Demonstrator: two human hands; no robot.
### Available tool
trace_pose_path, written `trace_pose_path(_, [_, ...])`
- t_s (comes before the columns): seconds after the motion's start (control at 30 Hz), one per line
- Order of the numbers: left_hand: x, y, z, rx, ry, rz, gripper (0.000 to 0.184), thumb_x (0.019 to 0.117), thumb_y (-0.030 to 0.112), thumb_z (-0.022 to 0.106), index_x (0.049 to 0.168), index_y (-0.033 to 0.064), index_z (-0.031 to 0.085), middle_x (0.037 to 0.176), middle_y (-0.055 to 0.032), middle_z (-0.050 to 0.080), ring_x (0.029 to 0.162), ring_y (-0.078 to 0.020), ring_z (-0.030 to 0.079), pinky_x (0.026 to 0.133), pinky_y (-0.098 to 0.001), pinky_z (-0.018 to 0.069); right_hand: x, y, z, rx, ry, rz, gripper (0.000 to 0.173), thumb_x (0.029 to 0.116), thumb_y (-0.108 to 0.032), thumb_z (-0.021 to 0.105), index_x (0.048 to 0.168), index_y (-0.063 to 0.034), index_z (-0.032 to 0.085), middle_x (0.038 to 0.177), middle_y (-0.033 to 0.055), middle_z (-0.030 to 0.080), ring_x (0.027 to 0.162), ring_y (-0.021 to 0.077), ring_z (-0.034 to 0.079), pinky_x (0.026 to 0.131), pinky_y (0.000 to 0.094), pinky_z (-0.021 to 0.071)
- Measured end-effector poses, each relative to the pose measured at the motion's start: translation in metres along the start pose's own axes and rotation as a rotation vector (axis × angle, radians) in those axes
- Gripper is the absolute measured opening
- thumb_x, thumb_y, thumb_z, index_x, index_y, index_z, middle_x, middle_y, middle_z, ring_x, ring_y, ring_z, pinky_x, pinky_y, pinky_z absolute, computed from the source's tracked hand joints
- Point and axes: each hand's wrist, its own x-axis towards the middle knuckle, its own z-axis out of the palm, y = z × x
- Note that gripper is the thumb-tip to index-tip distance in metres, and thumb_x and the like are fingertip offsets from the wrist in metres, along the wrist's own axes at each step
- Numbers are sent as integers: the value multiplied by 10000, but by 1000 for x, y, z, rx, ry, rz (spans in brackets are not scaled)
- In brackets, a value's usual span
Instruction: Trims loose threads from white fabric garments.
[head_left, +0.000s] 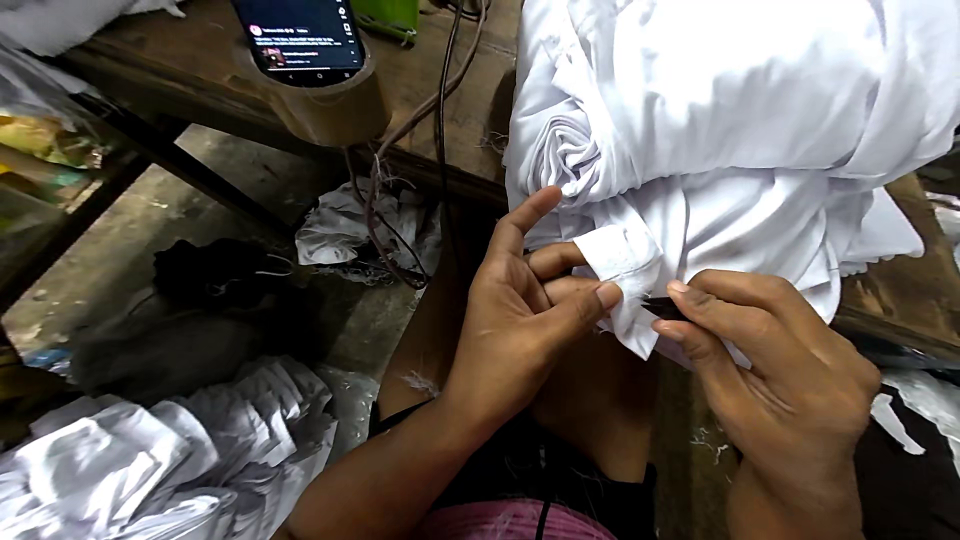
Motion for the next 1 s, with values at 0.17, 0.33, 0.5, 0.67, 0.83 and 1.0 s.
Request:
trace_pose_path(0.17, [0, -1, 0, 14, -5, 0, 803, 839, -164, 621, 1524, 122, 314, 1023, -68, 738, 774, -121, 735, 722, -254, 625, 0, 1, 2, -25, 22, 12, 200, 1001, -189, 684, 1077, -10, 727, 1044, 120, 681, 978, 90, 651, 836, 178, 524])
trace_pose_path(0.33, [0, 0, 1, 3, -1, -4, 812, 834, -174, 617, 1526, 127, 317, 1037, -71, 738, 778, -125, 738, 725, -264, 629, 3, 0, 4, -21, 26, 5, 182, 1001, -181, 682, 1066, -16, 725, 1027, 113, 674, 952, 85, 646, 821, 180, 521])
trace_pose_path(0.5, [0, -1, 0, 0, -10, 4, 805, 839, -170, 620, 1527, 123, 319, 1005, -73, 741, 777, -122, 735, 724, -255, 625, 1, 0, 3, -91, 47, -24, 144, 994, -153, 689, 1021, -18, 729, 979, 126, 681, 897, 128, 647, 783, 220, 516])
trace_pose_path(0.67, [-1, -2, 0, 3, -24, 16, 801, 843, -171, 625, 1526, 115, 321, 971, -76, 738, 769, -125, 733, 714, -254, 622, -1, -2, 1, -156, 25, -53, 152, 988, -166, 697, 1031, -26, 736, 998, 145, 688, 882, 164, 636, 767, 263, 498])
trace_pose_path(0.83, [-2, -2, 0, 7, -18, 18, 805, 837, -171, 628, 1526, 116, 327, 964, -66, 738, 764, -120, 732, 729, -259, 626, -1, -3, 2, -143, 47, -42, 174, 990, -176, 697, 1049, -14, 719, 996, 137, 669, 904, 147, 634, 789, 236, 506])
trace_pose_path(1.0, [-4, -2, -1, 43, -29, 53, 822, 848, -153, 638, 1542, 156, 325, 997, -45, 731, 784, -112, 728, 745, -270, 630, 1, -4, 2, -135, 62, -31, 191, 994, -185, 694, 1073, -11, 705, 1019, 132, 658, 925, 131, 629, 796, 218, 505])
